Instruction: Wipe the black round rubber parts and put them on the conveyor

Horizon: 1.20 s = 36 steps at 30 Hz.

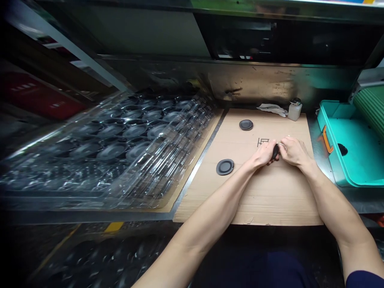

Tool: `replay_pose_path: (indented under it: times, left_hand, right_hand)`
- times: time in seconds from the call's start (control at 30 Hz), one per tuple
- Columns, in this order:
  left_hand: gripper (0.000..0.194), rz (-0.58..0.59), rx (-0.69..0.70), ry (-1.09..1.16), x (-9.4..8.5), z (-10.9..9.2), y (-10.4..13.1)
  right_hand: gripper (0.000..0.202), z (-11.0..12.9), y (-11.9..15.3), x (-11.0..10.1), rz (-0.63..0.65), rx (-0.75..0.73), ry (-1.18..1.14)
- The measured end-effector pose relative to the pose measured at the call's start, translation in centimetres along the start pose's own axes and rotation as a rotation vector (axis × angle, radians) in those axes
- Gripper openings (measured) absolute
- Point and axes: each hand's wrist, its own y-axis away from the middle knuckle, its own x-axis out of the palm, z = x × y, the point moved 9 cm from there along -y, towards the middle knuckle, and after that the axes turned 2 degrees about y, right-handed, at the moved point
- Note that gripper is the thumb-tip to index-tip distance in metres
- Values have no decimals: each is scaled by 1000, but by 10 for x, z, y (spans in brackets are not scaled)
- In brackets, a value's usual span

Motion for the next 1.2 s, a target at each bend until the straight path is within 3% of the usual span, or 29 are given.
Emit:
replay_pose_path:
  times: [0.17,0.4,0.63,0.83,1.07,1.2]
  left_hand:
    - [67,-6,36,-20,2,-2,1]
    - [69,1,-19,103,3,-2,4]
    - [69,-30,-23,134,0,5,1]
    - [66,-36,-25,188,0,11,-4]
    - [66,-46,-40,192,0,16,-5]
    - [60,-86,-117,293,2,19,-5]
  right_hand:
    - [17,0,3,6,65,24,73]
    - [21,12,0,7,-11,-86,105]
    - [21,9,1,11,22,-73,133]
    - [26,13,-1,9,-38,-101,137]
    - [22,11,-1,13,25,-104,161]
    - [29,13,-3,9,-26,-86,124]
